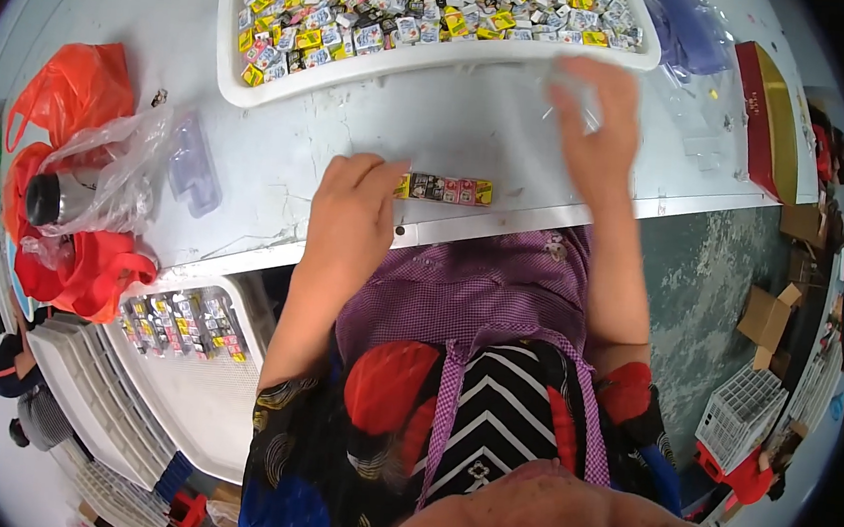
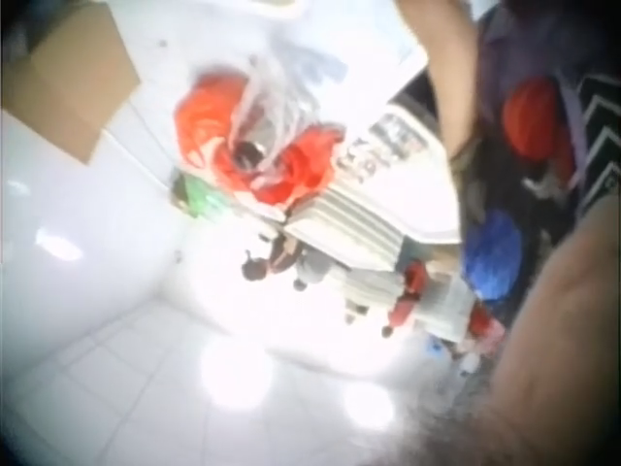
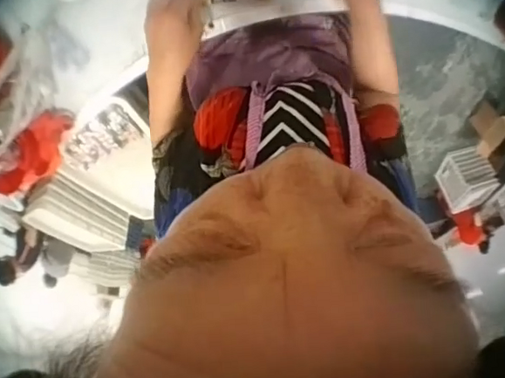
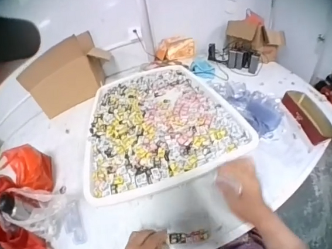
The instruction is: Sorting small colorful toy pieces from a large tray and arranging them into organized rows on a workbench.
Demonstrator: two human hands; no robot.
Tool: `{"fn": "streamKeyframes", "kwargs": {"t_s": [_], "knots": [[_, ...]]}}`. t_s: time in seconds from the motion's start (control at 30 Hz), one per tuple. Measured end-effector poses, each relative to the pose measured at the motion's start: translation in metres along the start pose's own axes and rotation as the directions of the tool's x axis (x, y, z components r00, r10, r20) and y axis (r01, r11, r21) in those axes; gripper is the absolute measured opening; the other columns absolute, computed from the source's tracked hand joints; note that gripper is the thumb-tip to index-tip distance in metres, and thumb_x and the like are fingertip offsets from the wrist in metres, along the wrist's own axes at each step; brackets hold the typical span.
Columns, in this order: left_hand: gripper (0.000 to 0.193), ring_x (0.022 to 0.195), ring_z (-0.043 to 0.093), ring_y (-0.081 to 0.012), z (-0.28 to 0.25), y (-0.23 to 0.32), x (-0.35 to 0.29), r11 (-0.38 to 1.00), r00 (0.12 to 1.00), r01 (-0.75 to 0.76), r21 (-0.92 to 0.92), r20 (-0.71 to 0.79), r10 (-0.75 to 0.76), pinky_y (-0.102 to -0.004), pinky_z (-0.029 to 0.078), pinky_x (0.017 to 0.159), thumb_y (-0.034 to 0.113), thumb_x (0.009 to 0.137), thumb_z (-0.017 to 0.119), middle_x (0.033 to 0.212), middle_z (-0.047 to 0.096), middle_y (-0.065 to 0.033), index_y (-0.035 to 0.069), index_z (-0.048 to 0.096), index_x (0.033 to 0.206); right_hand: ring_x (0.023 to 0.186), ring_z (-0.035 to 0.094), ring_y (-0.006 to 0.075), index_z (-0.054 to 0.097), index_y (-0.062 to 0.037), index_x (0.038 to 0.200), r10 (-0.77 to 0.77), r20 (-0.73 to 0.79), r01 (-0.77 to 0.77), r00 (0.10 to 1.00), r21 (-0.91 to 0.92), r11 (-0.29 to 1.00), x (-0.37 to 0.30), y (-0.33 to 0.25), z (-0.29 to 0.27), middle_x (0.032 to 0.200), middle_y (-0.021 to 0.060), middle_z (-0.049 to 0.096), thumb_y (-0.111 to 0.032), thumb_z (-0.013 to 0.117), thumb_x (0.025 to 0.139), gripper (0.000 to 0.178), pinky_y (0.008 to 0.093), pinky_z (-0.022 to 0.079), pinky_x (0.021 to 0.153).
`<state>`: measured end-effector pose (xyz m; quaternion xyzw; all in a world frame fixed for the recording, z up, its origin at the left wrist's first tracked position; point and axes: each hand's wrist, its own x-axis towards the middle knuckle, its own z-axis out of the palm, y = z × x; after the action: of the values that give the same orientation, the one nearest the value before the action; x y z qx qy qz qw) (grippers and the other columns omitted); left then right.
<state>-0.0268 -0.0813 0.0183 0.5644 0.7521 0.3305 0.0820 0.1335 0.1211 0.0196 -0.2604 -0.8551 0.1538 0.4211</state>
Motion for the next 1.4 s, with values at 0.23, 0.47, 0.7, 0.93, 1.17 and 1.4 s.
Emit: {"fn": "streamKeyframes", "kwargs": {"t_s": [0.23, 0.47, 0.7, 0.93, 1.17, 1.4], "knots": [[0.033, 0.093, 0.054, -0.0295, 0.030, 0.023, 0.128, 0.881, 0.864, -0.467, 0.076, -0.173, 0.473, -0.0388, 0.041, 0.085, 0.000, 0.076, 0.058, 0.101, 0.061, -0.0114, 0.007, 0.064, 0.108, 0.095, 0.057, 0.0253, 0.059, -0.0054, 0.119, 0.125, 0.394, -0.081, 0.911, -0.125, 0.989, 0.081, 0.087, 0.000, 0.104, 0.0126, 0.063, -0.023, 0.065, 0.086, 0.038, 0.0319, 0.046, 0.083], [0.015, 0.083, 0.061, -0.0336, 0.065, 0.032, 0.201, 0.873, 0.878, -0.391, 0.292, -0.167, 0.449, -0.0423, 0.049, 0.074, 0.013, 0.080, 0.058, 0.082, 0.062, -0.0197, 0.004, 0.066, 0.089, 0.083, 0.060, 0.0299, 0.064, -0.0022, 0.091, 0.118, 0.422, -0.087, 0.899, -0.092, 0.992, 0.088, 0.074, 0.009, 0.088, 0.0147, 0.062, -0.007, 0.061, 0.082, 0.011, 0.0352, 0.048, 0.072], [0.016, 0.085, 0.062, -0.0328, 0.054, 0.001, 0.208, 0.956, 0.954, -0.290, -0.052, 0.061, 0.293, -0.0404, 0.050, 0.077, 0.015, 0.081, 0.061, 0.089, 0.065, -0.0174, 0.004, 0.069, 0.090, 0.075, 0.062, 0.0258, 0.065, -0.0021, 0.099, 0.071, 0.175, -0.078, 0.982, 0.035, 0.996, 0.068, 0.115, 0.023, 0.081, 0.0117, 0.064, -0.008, 0.062, 0.084, 0.016, 0.0327, 0.049, 0.069], [0.026, 0.084, 0.064, -0.0236, 0.039, -0.030, 0.217, 0.584, 0.959, 0.219, -0.782, 0.061, -0.277, -0.0330, 0.050, 0.072, 0.017, 0.089, 0.059, 0.097, 0.066, -0.0160, 0.005, 0.063, 0.112, 0.064, 0.056, 0.0108, 0.063, -0.0001, 0.101, 0.534, 0.106, -0.524, 0.839, 0.421, 0.740, 0.092, 0.106, 0.011, 0.080, 0.0027, 0.061, -0.011, 0.060, 0.090, 0.016, 0.0232, 0.045, 0.060], [0.026, 0.082, 0.061, -0.0140, -0.023, -0.019, 0.143, 0.569, 0.943, 0.325, -0.755, 0.214, -0.255, -0.0259, 0.044, 0.069, 0.011, 0.084, 0.064, 0.089, 0.066, -0.0077, 0.005, 0.063, 0.109, 0.066, 0.051, 0.0117, 0.058, -0.0008, 0.112, 0.463, 0.372, -0.522, 0.804, 0.815, 0.252, 0.081, 0.090, -0.008, 0.083, 0.0049, 0.059, -0.013, 0.061, 0.090, 0.026, 0.0247, 0.042, 0.059], [0.018, 0.079, 0.061, -0.0100, -0.025, -0.037, 0.040, 0.706, 0.832, 0.505, -0.496, 0.499, -0.244, -0.0237, 0.049, 0.068, 0.007, 0.088, 0.062, 0.086, 0.067, -0.0057, 0.000, 0.065, 0.104, 0.063, 0.042, 0.0078, 0.057, 0.0000, 0.122, 0.364, 0.521, -0.631, 0.772, 0.693, 0.348, 0.023, 0.018, -0.006, 0.075, -0.0016, 0.050, -0.009, 0.057, 0.091, 0.032, 0.0223, 0.034, 0.057]]}}
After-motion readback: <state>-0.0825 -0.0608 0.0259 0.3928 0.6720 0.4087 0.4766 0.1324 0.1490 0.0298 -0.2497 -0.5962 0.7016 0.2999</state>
